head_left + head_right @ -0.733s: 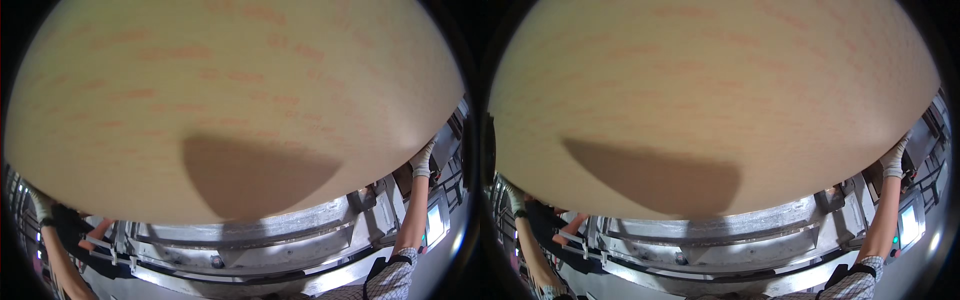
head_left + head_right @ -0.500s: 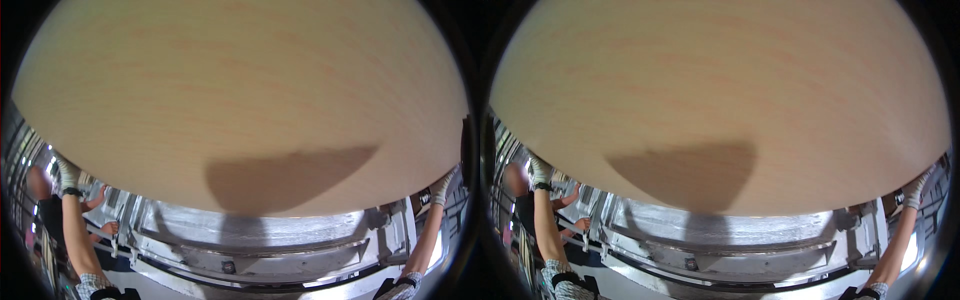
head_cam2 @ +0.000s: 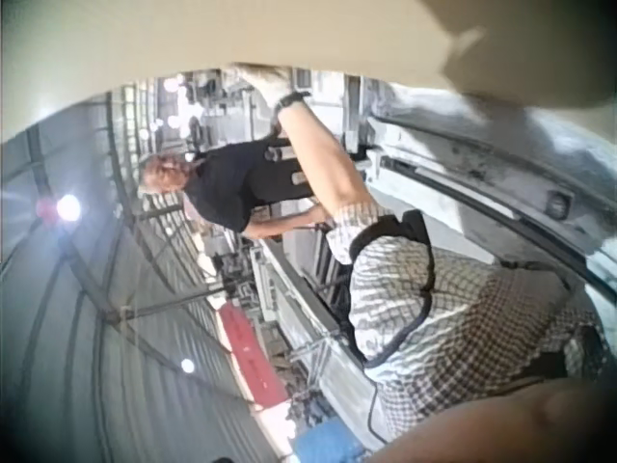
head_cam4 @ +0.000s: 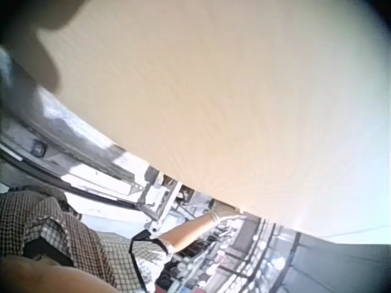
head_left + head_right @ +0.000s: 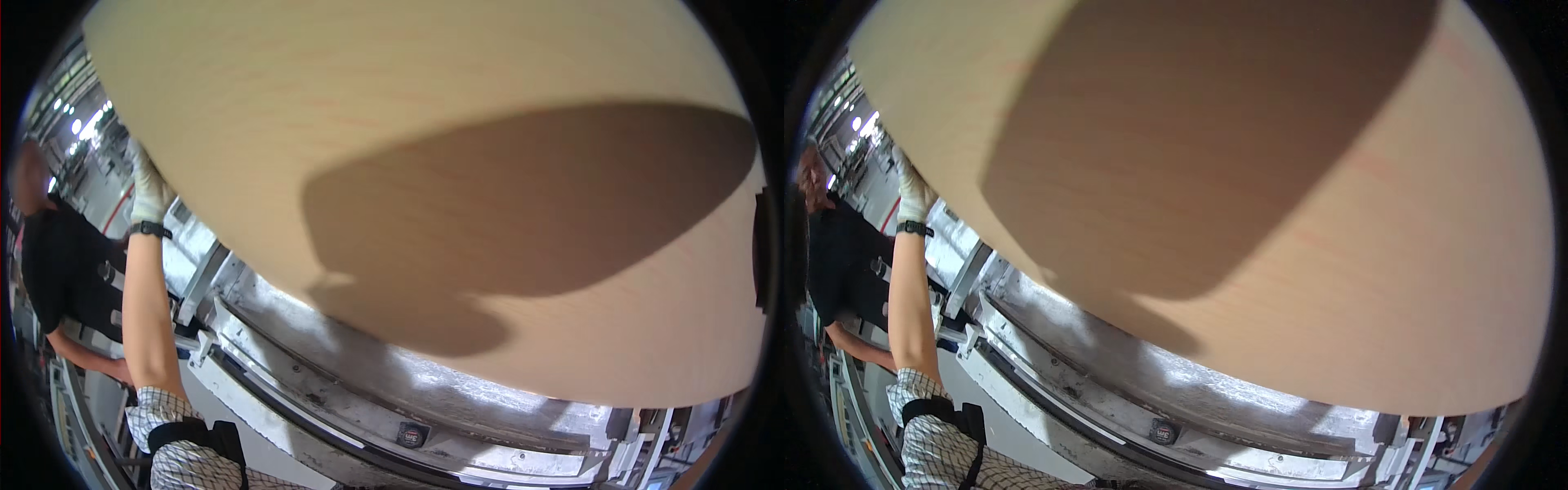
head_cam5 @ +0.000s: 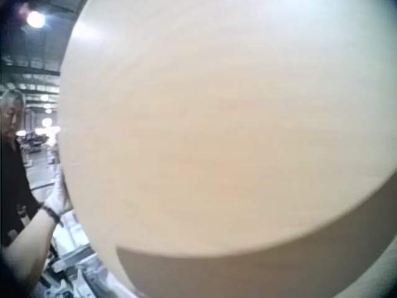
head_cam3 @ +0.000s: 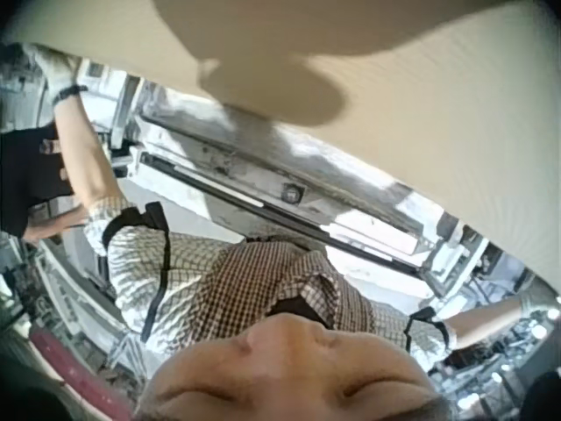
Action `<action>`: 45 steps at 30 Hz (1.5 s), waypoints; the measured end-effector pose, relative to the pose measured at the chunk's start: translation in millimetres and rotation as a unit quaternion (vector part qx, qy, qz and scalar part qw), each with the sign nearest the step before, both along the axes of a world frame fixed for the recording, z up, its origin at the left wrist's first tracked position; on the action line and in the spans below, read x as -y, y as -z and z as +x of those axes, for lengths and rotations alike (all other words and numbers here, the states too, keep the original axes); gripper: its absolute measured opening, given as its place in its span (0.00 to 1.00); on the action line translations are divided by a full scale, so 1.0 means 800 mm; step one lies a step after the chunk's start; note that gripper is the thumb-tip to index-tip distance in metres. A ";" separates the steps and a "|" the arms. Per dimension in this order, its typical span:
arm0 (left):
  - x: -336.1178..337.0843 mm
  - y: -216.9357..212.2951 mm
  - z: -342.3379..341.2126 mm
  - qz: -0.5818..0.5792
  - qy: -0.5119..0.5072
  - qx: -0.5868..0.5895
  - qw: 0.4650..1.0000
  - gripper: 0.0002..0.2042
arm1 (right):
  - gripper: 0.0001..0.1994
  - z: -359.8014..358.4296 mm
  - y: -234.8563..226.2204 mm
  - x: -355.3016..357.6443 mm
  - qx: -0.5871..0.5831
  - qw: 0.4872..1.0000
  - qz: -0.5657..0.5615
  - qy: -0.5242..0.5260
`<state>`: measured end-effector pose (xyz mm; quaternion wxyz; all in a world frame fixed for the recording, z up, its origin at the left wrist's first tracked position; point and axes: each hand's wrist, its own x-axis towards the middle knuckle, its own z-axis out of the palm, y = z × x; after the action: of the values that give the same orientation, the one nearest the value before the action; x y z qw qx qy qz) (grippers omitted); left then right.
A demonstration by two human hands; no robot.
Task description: Trimming and organizing cardboard sheets using a combination of industrial machinery and a manual utility knife.
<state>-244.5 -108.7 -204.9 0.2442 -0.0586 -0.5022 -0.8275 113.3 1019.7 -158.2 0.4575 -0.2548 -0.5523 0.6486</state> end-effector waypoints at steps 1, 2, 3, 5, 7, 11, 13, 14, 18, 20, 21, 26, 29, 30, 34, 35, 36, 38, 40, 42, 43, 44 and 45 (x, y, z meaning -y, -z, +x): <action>-0.020 -0.003 0.000 -0.025 0.026 -0.005 0.999 0.38 | 0.36 -0.012 0.009 -0.005 0.021 1.000 0.001 -0.005; -0.041 -0.002 0.002 -0.051 0.052 -0.011 0.997 0.38 | 0.36 -0.015 0.026 -0.005 0.046 0.999 0.003 -0.005; -0.063 0.011 -0.001 -0.045 0.047 -0.006 0.998 0.38 | 0.36 -0.020 0.039 -0.006 0.068 0.998 0.007 -0.008; -0.101 0.026 0.002 -0.040 0.047 0.022 0.998 0.39 | 0.36 -0.028 0.087 -0.011 0.120 0.993 -0.001 -0.020; -0.111 0.043 -0.006 -0.086 0.069 0.015 0.994 0.42 | 0.36 -0.036 0.144 -0.015 0.171 0.985 -0.010 -0.031; -0.150 0.079 -0.032 -0.130 0.037 0.089 0.987 0.47 | 0.35 -0.044 0.226 -0.028 0.251 0.966 -0.026 -0.051; -0.156 0.109 -0.032 -0.125 0.015 0.097 0.987 0.48 | 0.35 -0.046 0.260 -0.037 0.277 0.959 -0.031 -0.060; -0.158 0.121 -0.033 -0.118 -0.003 0.101 0.988 0.48 | 0.35 -0.048 0.273 -0.040 0.286 0.955 -0.032 -0.066; -0.152 0.184 -0.045 -0.113 0.045 0.139 0.983 0.50 | 0.35 -0.061 0.306 -0.057 0.307 0.947 -0.029 -0.089; -0.166 0.205 -0.049 -0.107 -0.001 0.153 0.982 0.48 | 0.35 -0.068 0.312 -0.057 0.318 0.943 -0.019 -0.099; -0.161 0.196 -0.051 -0.108 0.002 0.149 0.983 0.48 | 0.35 -0.075 0.318 -0.053 0.320 0.942 -0.015 -0.103; -0.173 0.132 -0.008 -0.327 0.001 0.255 0.910 0.38 | 0.34 -0.075 0.315 -0.041 0.323 0.940 0.006 -0.110; -0.153 0.161 0.015 -0.422 -0.041 0.300 0.854 0.34 | 0.34 -0.071 0.314 -0.033 0.330 0.936 0.022 -0.119; -0.116 0.192 -0.012 -0.467 -0.098 0.304 0.825 0.33 | 0.34 -0.084 0.329 -0.026 0.328 0.936 0.020 -0.129; -0.148 0.230 -0.039 -0.372 0.036 0.393 0.840 0.34 | 0.34 -0.088 0.365 -0.034 0.335 0.932 0.029 -0.138; -0.138 0.244 -0.048 -0.394 0.053 0.373 0.838 0.35 | 0.34 -0.089 0.374 -0.040 0.337 0.930 0.031 -0.143; -0.126 0.257 -0.061 -0.416 0.070 0.356 0.834 0.35 | 0.33 -0.096 0.386 -0.046 0.334 0.930 0.032 -0.148; -0.177 0.249 -0.068 -0.451 0.073 0.439 0.774 0.36 | 0.33 -0.081 0.391 -0.078 0.337 0.930 0.043 -0.142; -0.200 0.227 -0.065 -0.579 0.011 0.493 0.649 0.45 | 0.33 -0.094 0.417 -0.089 0.334 0.930 0.042 -0.150; -0.141 0.276 -0.052 -0.524 0.016 0.541 0.658 0.46 | 0.33 -0.105 0.446 -0.089 0.339 0.926 0.024 -0.166; -0.120 0.293 -0.051 -0.451 0.013 0.574 0.683 0.48 | 0.33 -0.108 0.458 -0.089 0.343 0.923 0.019 -0.171; -0.180 0.265 -0.048 -0.426 0.037 0.552 0.716 0.48 | 0.33 -0.080 0.457 -0.110 0.358 0.920 0.020 -0.159; -0.163 0.281 -0.058 -0.350 0.085 0.586 0.726 0.47 | 0.32 -0.063 0.452 -0.143 0.376 0.908 0.096 -0.158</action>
<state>-290.9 22.1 -429.6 -0.2073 0.3139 -0.7927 -0.4798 63.1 1134.2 -519.6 0.1295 -0.3442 -0.7760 0.5124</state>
